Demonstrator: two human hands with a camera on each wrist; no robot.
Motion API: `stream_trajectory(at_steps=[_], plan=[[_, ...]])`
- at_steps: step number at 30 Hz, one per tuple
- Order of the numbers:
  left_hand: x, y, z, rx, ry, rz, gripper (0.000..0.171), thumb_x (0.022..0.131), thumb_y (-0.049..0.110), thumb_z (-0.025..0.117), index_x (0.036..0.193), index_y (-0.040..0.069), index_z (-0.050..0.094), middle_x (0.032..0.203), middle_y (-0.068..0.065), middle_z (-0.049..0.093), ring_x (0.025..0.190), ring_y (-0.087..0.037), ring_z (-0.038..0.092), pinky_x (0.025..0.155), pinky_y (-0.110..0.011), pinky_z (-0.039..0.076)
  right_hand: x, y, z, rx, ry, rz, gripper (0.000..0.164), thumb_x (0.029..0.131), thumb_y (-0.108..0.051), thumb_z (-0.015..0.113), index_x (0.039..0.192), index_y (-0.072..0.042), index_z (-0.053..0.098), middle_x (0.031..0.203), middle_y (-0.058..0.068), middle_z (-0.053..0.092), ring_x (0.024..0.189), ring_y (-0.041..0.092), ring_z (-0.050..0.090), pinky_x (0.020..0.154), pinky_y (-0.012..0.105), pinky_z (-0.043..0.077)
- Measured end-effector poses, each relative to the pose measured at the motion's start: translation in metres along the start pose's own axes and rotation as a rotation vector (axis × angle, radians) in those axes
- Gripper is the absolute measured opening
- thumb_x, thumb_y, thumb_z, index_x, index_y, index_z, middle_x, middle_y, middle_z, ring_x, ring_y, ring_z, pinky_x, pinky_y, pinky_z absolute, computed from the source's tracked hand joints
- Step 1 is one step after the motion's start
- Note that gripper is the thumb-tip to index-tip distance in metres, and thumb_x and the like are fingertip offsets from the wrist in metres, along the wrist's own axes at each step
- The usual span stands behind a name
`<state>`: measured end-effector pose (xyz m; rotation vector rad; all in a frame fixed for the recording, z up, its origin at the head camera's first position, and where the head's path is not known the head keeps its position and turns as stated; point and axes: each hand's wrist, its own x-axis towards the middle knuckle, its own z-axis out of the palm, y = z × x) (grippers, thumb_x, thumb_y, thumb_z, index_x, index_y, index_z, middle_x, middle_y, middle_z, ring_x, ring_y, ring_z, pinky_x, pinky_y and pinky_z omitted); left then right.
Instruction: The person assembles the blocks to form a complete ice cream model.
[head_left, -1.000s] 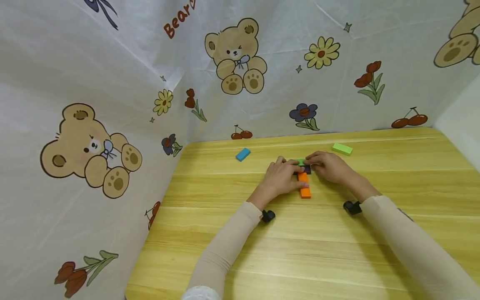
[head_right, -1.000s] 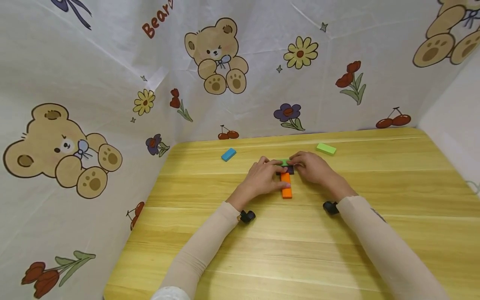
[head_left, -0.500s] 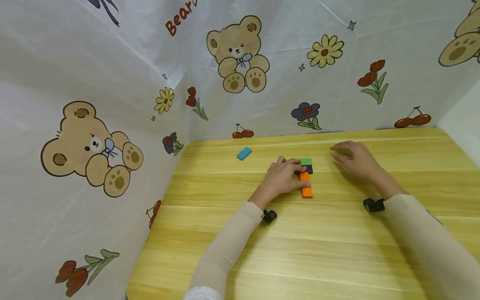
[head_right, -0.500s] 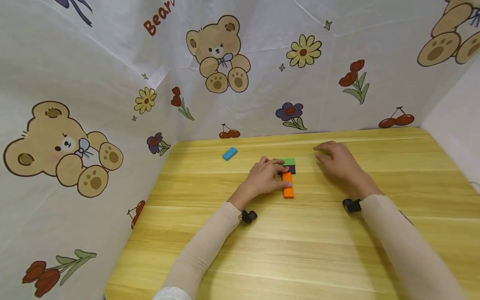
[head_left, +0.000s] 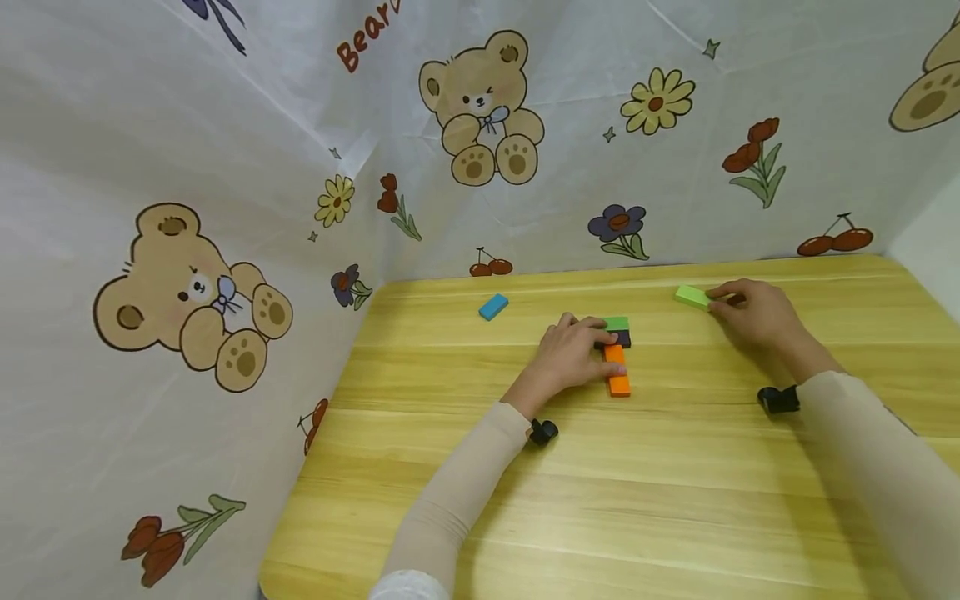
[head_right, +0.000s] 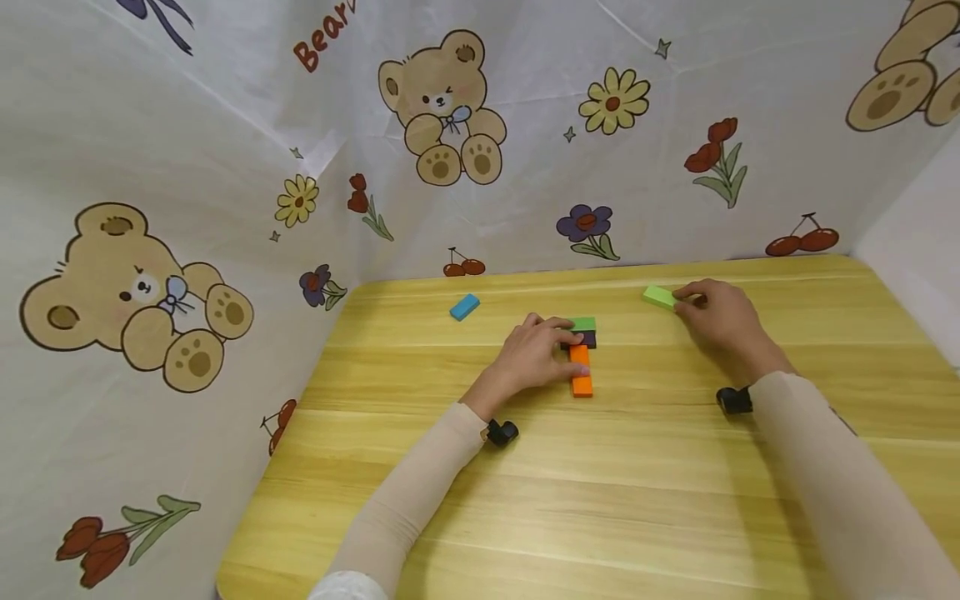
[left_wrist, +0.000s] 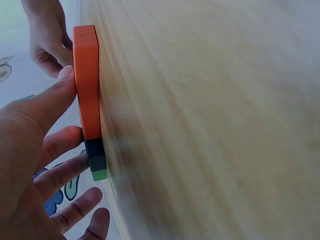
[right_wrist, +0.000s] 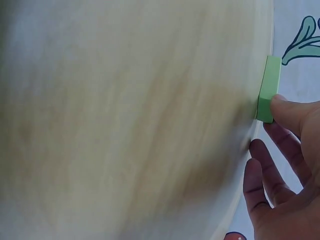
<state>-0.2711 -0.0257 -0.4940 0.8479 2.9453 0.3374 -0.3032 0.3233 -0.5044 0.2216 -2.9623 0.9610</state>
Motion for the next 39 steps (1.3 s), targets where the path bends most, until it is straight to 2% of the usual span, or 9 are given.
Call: stream_trajectory(at_steps=[15, 21, 30, 39], plan=[[-0.001, -0.001, -0.001, 0.017, -0.010, -0.003, 0.067, 0.092, 0.077, 0.066, 0.150, 0.044, 0.062, 0.166, 0.015, 0.049, 0.131, -0.017, 0.049, 0.102, -0.034, 0.046, 0.003, -0.002, 0.001, 0.013, -0.003, 0.009, 0.043, 0.111, -0.028, 0.061, 0.141, 0.003, 0.067, 0.138, 0.037, 0.063, 0.123, 0.054, 0.060, 0.103, 0.072, 0.047], [0.000, -0.001, -0.001, 0.014, -0.018, -0.006, 0.067, 0.092, 0.078, 0.066, 0.150, 0.044, 0.062, 0.167, 0.015, 0.049, 0.130, -0.017, 0.048, 0.102, -0.034, 0.046, 0.008, -0.006, 0.003, 0.014, -0.015, -0.015, 0.038, 0.110, -0.021, 0.062, 0.141, 0.002, 0.068, 0.142, 0.036, 0.063, 0.123, 0.054, 0.060, 0.105, 0.071, 0.046], [-0.001, 0.001, 0.001, 0.016, -0.016, 0.000, 0.068, 0.092, 0.078, 0.066, 0.150, 0.044, 0.062, 0.167, 0.014, 0.049, 0.125, -0.016, 0.049, 0.098, -0.032, 0.045, 0.016, -0.027, 0.011, -0.003, -0.029, -0.031, 0.035, 0.108, -0.015, 0.062, 0.138, 0.000, 0.071, 0.140, 0.035, 0.066, 0.120, 0.052, 0.064, 0.104, 0.069, 0.048], [0.000, 0.000, 0.001, 0.019, -0.014, -0.008, 0.067, 0.091, 0.079, 0.066, 0.149, 0.045, 0.062, 0.166, 0.015, 0.049, 0.125, -0.016, 0.049, 0.098, -0.031, 0.046, 0.029, -0.047, 0.023, 0.005, -0.074, -0.013, 0.036, 0.109, -0.015, 0.060, 0.140, 0.000, 0.070, 0.141, 0.035, 0.064, 0.124, 0.051, 0.061, 0.106, 0.069, 0.048]])
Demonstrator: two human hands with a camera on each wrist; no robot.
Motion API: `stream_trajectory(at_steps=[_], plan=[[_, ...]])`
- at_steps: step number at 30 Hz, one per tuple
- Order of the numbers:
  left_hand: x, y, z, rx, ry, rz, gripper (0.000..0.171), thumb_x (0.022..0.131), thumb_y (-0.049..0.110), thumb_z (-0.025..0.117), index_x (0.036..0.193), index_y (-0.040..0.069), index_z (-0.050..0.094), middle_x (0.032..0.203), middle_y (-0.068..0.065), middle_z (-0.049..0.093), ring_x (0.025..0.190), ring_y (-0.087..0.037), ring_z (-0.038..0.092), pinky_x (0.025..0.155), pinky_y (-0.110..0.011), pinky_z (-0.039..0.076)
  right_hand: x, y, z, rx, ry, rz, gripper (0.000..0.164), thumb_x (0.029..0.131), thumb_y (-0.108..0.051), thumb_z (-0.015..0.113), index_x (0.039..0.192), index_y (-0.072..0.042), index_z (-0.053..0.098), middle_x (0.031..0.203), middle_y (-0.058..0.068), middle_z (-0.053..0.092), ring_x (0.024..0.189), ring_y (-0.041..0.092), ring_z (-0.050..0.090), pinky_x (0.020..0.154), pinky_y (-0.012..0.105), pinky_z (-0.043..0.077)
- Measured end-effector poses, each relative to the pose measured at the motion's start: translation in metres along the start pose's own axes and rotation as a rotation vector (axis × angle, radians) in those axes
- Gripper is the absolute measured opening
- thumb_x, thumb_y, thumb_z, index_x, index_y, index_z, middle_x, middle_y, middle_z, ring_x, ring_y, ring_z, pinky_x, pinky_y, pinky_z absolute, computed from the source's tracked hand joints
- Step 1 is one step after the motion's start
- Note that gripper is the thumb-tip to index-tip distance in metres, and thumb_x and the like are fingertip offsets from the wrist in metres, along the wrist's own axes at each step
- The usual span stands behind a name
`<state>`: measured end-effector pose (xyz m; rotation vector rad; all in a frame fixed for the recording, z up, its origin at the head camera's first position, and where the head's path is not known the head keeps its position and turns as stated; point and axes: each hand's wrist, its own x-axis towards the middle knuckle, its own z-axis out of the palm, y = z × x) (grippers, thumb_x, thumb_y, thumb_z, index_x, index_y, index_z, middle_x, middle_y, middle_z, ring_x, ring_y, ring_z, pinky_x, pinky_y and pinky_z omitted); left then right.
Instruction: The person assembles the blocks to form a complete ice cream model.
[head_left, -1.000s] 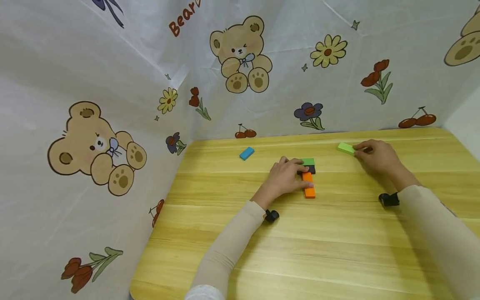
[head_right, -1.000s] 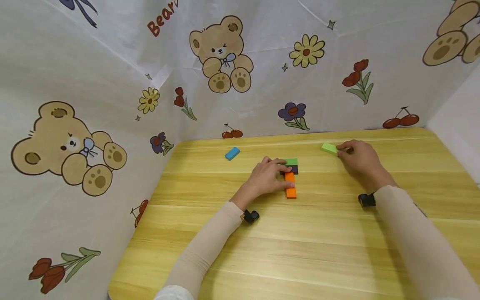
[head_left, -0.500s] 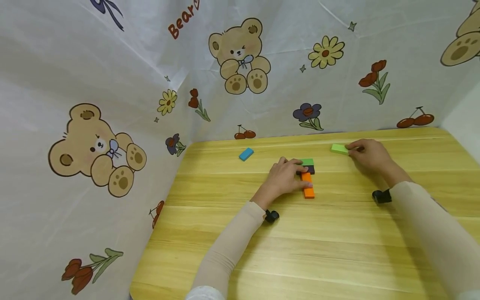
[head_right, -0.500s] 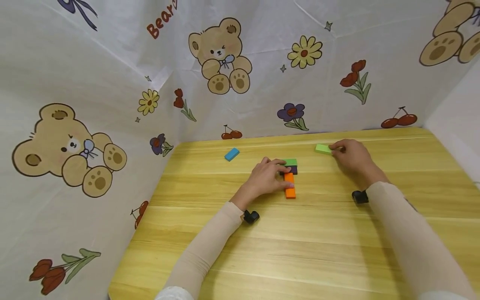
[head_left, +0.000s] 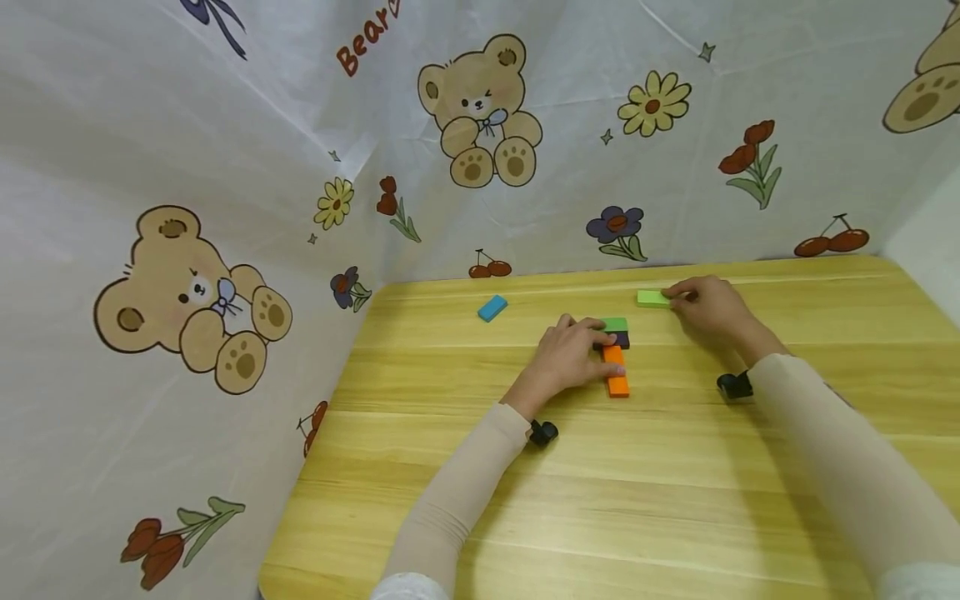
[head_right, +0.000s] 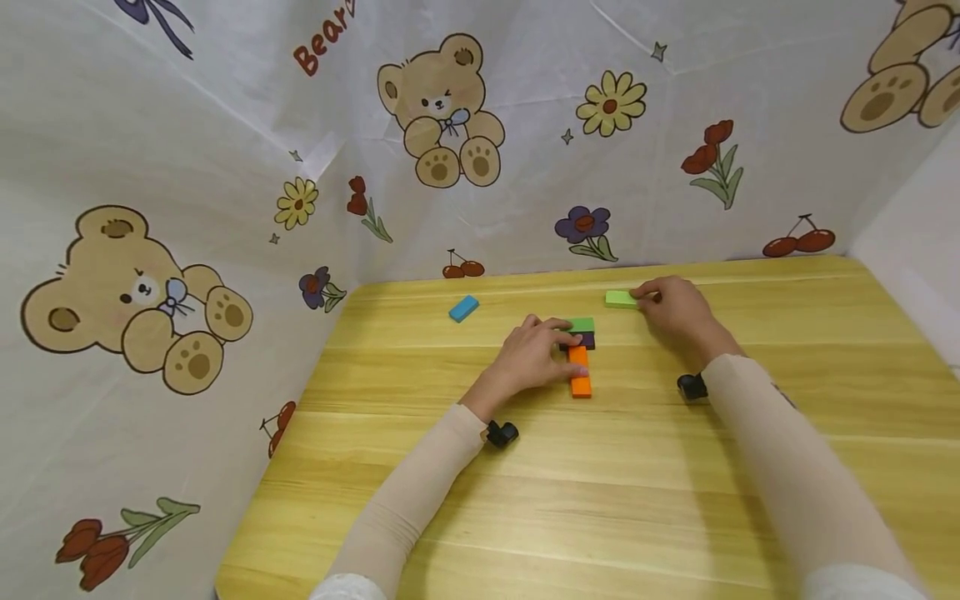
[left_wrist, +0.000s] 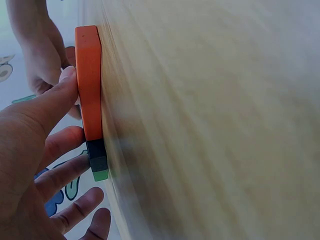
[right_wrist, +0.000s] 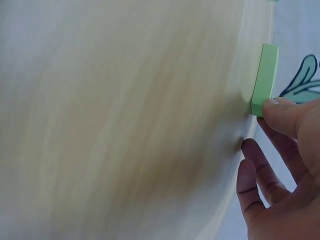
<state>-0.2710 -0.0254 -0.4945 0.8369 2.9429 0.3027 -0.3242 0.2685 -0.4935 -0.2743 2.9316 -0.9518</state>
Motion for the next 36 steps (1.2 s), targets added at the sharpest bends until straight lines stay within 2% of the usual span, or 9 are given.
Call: stream_trajectory(at_steps=[7, 13, 18, 28, 36], plan=[[0.000, 0.000, 0.001, 0.000, -0.004, -0.005, 0.067, 0.091, 0.079, 0.066, 0.149, 0.045, 0.063, 0.166, 0.016, 0.050, 0.123, -0.015, 0.049, 0.098, -0.031, 0.046, 0.009, -0.018, 0.015, -0.010, -0.010, -0.036, 0.035, 0.108, -0.014, 0.061, 0.138, -0.001, 0.072, 0.140, 0.032, 0.067, 0.121, 0.048, 0.064, 0.105, 0.067, 0.050], [-0.001, -0.002, 0.002, -0.014, 0.005, -0.004, 0.067, 0.090, 0.079, 0.067, 0.147, 0.044, 0.065, 0.165, 0.016, 0.051, 0.116, -0.014, 0.048, 0.091, -0.028, 0.044, 0.015, -0.036, 0.021, -0.014, -0.032, -0.052, 0.033, 0.107, -0.013, 0.061, 0.136, -0.002, 0.074, 0.142, 0.032, 0.066, 0.126, 0.050, 0.063, 0.107, 0.068, 0.049], [-0.002, -0.003, 0.002, -0.016, -0.004, -0.005, 0.066, 0.091, 0.079, 0.067, 0.148, 0.045, 0.064, 0.166, 0.016, 0.050, 0.113, -0.013, 0.048, 0.090, -0.027, 0.044, 0.019, -0.045, 0.027, -0.009, -0.041, -0.068, 0.032, 0.107, -0.012, 0.061, 0.134, -0.002, 0.075, 0.139, 0.031, 0.068, 0.123, 0.049, 0.065, 0.106, 0.067, 0.050], [-0.001, -0.002, 0.000, -0.021, 0.013, 0.007, 0.067, 0.090, 0.079, 0.067, 0.147, 0.044, 0.065, 0.165, 0.015, 0.051, 0.115, -0.014, 0.049, 0.092, -0.029, 0.045, 0.030, -0.053, 0.035, -0.004, -0.043, -0.075, 0.033, 0.106, -0.013, 0.061, 0.136, -0.003, 0.074, 0.141, 0.030, 0.068, 0.127, 0.050, 0.063, 0.108, 0.069, 0.049], [-0.001, -0.002, -0.001, -0.019, 0.014, 0.002, 0.066, 0.090, 0.078, 0.067, 0.147, 0.044, 0.065, 0.165, 0.015, 0.051, 0.114, -0.014, 0.049, 0.093, -0.030, 0.046, 0.030, -0.057, 0.038, 0.001, -0.036, -0.083, 0.033, 0.106, -0.012, 0.061, 0.136, -0.003, 0.074, 0.142, 0.030, 0.067, 0.126, 0.049, 0.063, 0.107, 0.067, 0.050]])
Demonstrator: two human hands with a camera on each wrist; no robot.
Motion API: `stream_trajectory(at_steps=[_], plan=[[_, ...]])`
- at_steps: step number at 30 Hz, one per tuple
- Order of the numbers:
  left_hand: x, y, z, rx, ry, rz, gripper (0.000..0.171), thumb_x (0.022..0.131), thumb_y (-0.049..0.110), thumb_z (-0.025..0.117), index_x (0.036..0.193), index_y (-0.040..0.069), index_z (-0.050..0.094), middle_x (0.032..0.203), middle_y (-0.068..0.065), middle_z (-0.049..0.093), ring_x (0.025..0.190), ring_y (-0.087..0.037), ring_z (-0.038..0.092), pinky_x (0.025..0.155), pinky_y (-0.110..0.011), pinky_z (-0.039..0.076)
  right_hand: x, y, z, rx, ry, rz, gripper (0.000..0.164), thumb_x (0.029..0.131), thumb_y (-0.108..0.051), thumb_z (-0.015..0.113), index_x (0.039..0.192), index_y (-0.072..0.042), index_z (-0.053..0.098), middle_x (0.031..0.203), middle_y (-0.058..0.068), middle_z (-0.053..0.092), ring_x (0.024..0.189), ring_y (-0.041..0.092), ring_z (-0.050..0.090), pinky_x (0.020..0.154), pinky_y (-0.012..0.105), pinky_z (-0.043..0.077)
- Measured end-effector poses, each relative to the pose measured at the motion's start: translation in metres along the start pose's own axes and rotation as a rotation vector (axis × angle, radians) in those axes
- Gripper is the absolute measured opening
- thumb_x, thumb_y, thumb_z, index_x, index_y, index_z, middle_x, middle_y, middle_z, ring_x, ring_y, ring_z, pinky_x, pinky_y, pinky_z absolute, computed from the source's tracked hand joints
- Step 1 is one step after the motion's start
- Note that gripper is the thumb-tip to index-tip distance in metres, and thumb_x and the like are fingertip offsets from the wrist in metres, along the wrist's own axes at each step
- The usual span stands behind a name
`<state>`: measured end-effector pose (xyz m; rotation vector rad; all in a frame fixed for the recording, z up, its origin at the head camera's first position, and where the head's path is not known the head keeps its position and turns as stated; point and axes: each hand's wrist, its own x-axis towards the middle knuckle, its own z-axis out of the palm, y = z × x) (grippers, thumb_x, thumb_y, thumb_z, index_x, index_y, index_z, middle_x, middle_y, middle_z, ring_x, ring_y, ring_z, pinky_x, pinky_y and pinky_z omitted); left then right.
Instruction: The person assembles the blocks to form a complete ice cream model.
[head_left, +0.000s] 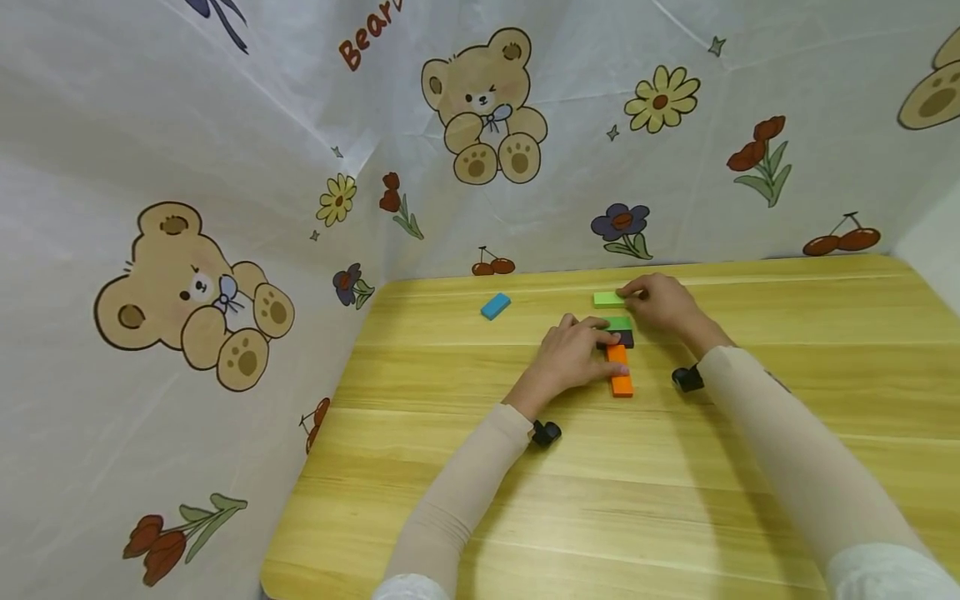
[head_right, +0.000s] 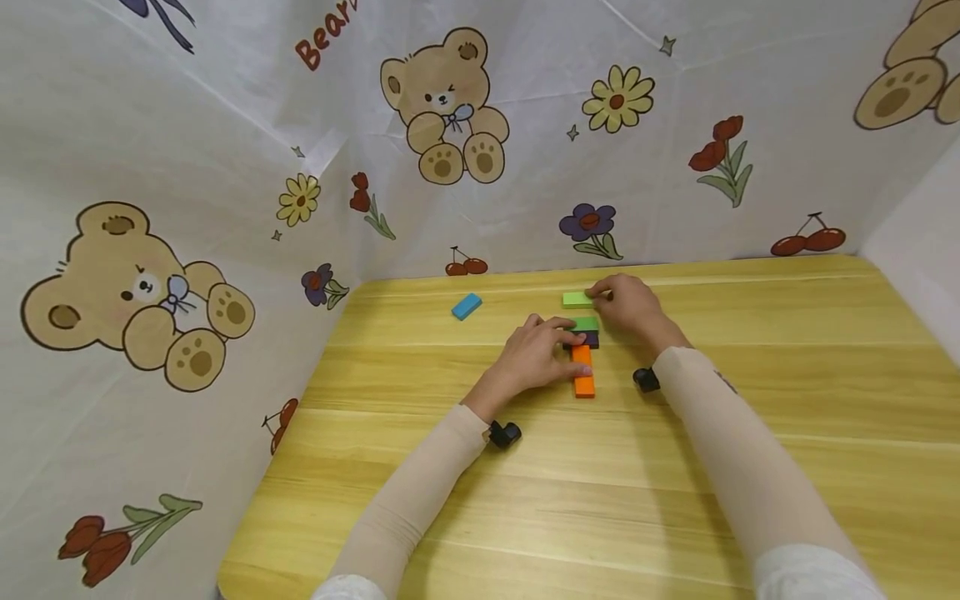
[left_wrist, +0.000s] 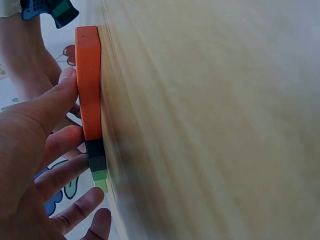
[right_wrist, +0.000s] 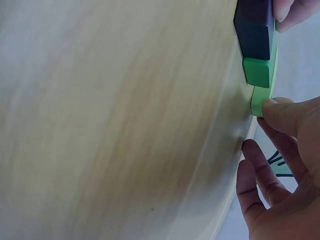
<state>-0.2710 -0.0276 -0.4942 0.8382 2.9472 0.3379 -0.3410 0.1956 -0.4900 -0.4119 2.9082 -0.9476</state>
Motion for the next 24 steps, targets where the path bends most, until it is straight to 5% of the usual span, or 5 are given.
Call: stream_trajectory(at_steps=[16, 24], plan=[[0.002, -0.001, 0.001, -0.011, -0.009, -0.017, 0.068, 0.089, 0.081, 0.067, 0.146, 0.045, 0.065, 0.166, 0.018, 0.049, 0.120, -0.015, 0.050, 0.095, -0.029, 0.047, -0.005, 0.004, 0.003, 0.007, 0.018, -0.028, 0.031, 0.106, -0.013, 0.064, 0.132, -0.005, 0.077, 0.135, 0.026, 0.073, 0.121, 0.046, 0.068, 0.105, 0.065, 0.052], [0.001, -0.001, 0.001, -0.021, -0.011, -0.019, 0.067, 0.089, 0.079, 0.068, 0.147, 0.044, 0.065, 0.166, 0.018, 0.048, 0.120, -0.015, 0.050, 0.094, -0.029, 0.047, -0.011, 0.003, 0.004, 0.022, -0.005, -0.042, 0.030, 0.107, -0.012, 0.063, 0.133, -0.006, 0.077, 0.142, 0.023, 0.071, 0.136, 0.050, 0.061, 0.115, 0.069, 0.045]])
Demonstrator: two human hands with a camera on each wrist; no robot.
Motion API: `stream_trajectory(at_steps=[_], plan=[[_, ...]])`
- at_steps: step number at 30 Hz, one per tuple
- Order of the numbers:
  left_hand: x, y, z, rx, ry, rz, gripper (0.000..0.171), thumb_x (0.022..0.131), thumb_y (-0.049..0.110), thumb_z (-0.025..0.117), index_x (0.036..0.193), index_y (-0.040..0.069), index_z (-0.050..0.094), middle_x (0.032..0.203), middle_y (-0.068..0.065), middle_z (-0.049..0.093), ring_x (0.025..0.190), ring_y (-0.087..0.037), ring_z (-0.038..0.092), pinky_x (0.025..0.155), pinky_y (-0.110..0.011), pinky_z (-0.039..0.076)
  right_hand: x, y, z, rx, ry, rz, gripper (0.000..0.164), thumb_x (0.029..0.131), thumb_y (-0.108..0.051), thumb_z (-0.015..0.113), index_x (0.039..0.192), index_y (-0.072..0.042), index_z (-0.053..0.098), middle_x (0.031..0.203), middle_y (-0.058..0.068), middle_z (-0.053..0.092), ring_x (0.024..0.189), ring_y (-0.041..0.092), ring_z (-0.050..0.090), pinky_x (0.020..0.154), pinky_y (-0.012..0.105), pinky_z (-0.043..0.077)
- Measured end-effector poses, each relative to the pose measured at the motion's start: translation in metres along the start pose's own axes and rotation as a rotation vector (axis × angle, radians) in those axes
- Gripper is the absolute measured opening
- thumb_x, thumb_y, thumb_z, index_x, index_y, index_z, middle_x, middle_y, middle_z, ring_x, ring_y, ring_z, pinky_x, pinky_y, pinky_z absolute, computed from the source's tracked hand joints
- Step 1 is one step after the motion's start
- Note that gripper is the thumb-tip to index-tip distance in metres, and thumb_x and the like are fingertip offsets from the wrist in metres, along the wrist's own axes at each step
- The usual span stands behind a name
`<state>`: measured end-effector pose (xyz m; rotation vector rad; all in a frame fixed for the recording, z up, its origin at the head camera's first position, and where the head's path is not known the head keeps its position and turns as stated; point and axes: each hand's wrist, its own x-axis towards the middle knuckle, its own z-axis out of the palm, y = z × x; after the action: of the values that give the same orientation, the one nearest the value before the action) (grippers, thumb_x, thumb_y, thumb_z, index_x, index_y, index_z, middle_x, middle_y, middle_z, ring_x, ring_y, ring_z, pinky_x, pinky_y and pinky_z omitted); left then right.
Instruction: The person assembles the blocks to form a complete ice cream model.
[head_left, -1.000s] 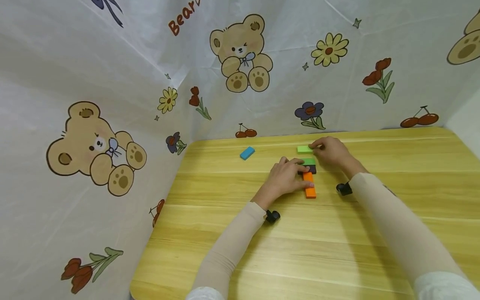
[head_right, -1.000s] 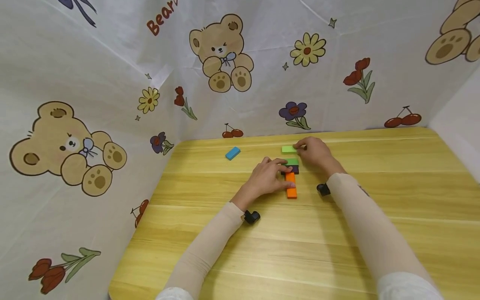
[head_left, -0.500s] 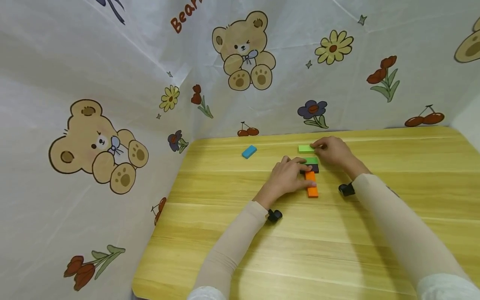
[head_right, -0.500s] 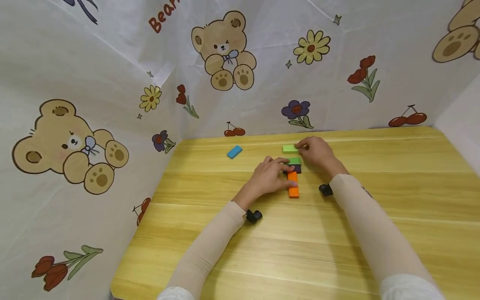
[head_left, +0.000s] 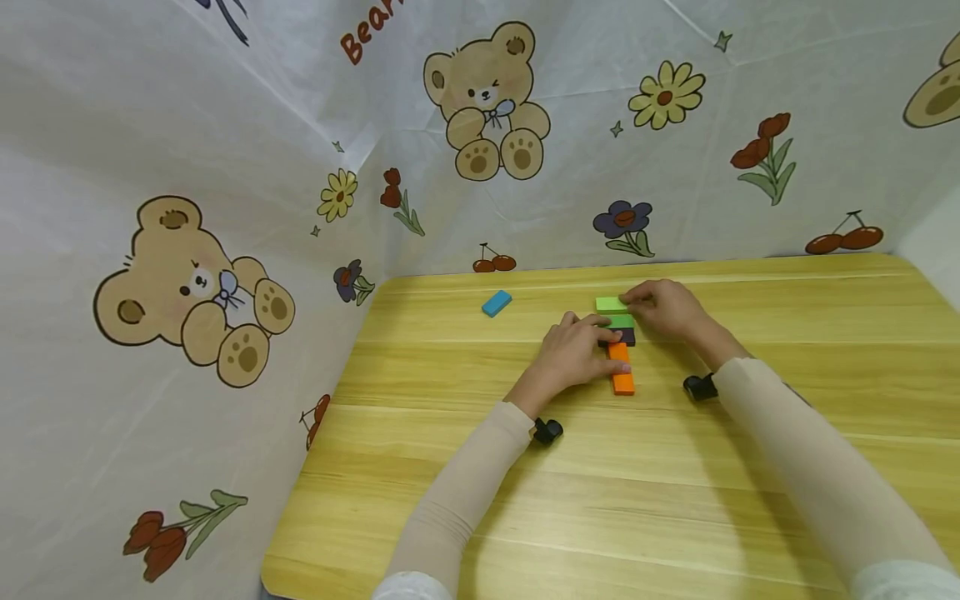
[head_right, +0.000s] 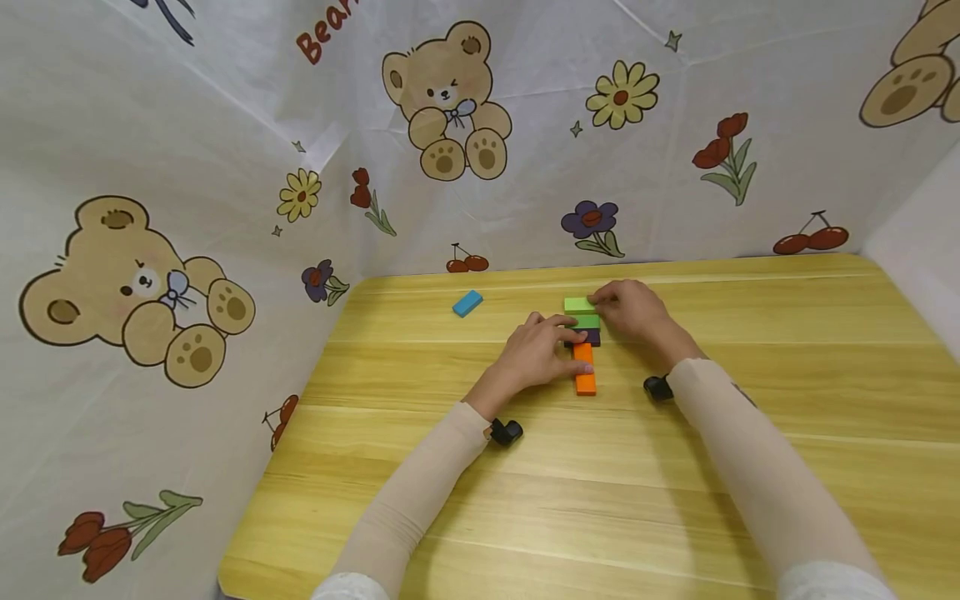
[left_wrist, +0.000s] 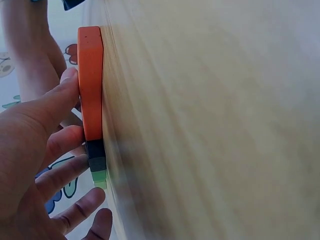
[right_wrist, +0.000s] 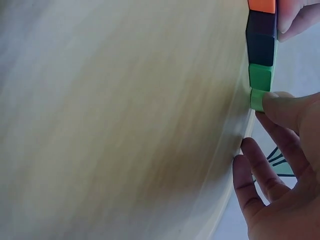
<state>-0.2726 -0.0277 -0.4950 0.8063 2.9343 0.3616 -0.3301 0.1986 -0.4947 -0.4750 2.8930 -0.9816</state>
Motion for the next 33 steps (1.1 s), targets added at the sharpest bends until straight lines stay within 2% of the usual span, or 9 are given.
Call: stream_trajectory(at_steps=[8, 17, 22, 26, 29, 33], plan=[[0.001, -0.001, 0.000, -0.002, 0.000, -0.003, 0.066, 0.090, 0.079, 0.068, 0.147, 0.045, 0.065, 0.167, 0.018, 0.048, 0.121, -0.016, 0.051, 0.096, -0.031, 0.047, -0.005, 0.002, 0.001, -0.013, 0.000, -0.046, 0.029, 0.108, -0.010, 0.061, 0.132, -0.006, 0.077, 0.141, 0.021, 0.071, 0.139, 0.050, 0.059, 0.118, 0.069, 0.043], [-0.001, 0.000, 0.001, -0.011, 0.003, 0.005, 0.066, 0.090, 0.078, 0.068, 0.147, 0.044, 0.065, 0.166, 0.016, 0.050, 0.120, -0.016, 0.051, 0.097, -0.032, 0.048, -0.011, -0.004, -0.001, -0.054, -0.006, -0.040, 0.030, 0.108, -0.011, 0.060, 0.132, -0.006, 0.077, 0.143, 0.021, 0.071, 0.139, 0.050, 0.059, 0.117, 0.070, 0.043], [-0.001, 0.001, 0.001, 0.000, 0.003, 0.006, 0.065, 0.091, 0.078, 0.068, 0.147, 0.044, 0.065, 0.166, 0.016, 0.050, 0.119, -0.017, 0.051, 0.097, -0.033, 0.048, -0.014, -0.010, 0.001, -0.174, -0.021, -0.113, 0.032, 0.107, -0.020, 0.066, 0.132, -0.004, 0.077, 0.143, 0.021, 0.070, 0.134, 0.050, 0.060, 0.114, 0.068, 0.046], [-0.001, 0.001, 0.001, 0.000, -0.001, 0.004, 0.066, 0.091, 0.078, 0.067, 0.147, 0.044, 0.065, 0.167, 0.016, 0.049, 0.119, -0.016, 0.050, 0.096, -0.032, 0.048, -0.019, -0.013, 0.004, -0.285, -0.025, -0.200, 0.030, 0.105, -0.019, 0.070, 0.129, -0.003, 0.078, 0.141, 0.020, 0.071, 0.132, 0.048, 0.059, 0.116, 0.066, 0.046], [-0.002, 0.001, 0.001, -0.001, -0.002, 0.003, 0.068, 0.091, 0.079, 0.065, 0.148, 0.043, 0.064, 0.167, 0.017, 0.048, 0.119, -0.016, 0.050, 0.096, -0.031, 0.047, -0.023, -0.013, 0.004, -0.270, -0.041, -0.243, 0.031, 0.103, -0.016, 0.071, 0.130, -0.001, 0.077, 0.142, 0.021, 0.070, 0.134, 0.048, 0.058, 0.117, 0.066, 0.044], [-0.001, 0.000, 0.002, 0.006, 0.001, 0.003, 0.069, 0.090, 0.080, 0.065, 0.149, 0.043, 0.064, 0.167, 0.017, 0.048, 0.117, -0.015, 0.050, 0.095, -0.030, 0.047, -0.034, -0.013, 0.000, -0.176, -0.114, -0.211, 0.047, 0.102, -0.023, 0.074, 0.144, -0.002, 0.068, 0.157, 0.022, 0.059, 0.142, 0.053, 0.048, 0.120, 0.072, 0.035]])
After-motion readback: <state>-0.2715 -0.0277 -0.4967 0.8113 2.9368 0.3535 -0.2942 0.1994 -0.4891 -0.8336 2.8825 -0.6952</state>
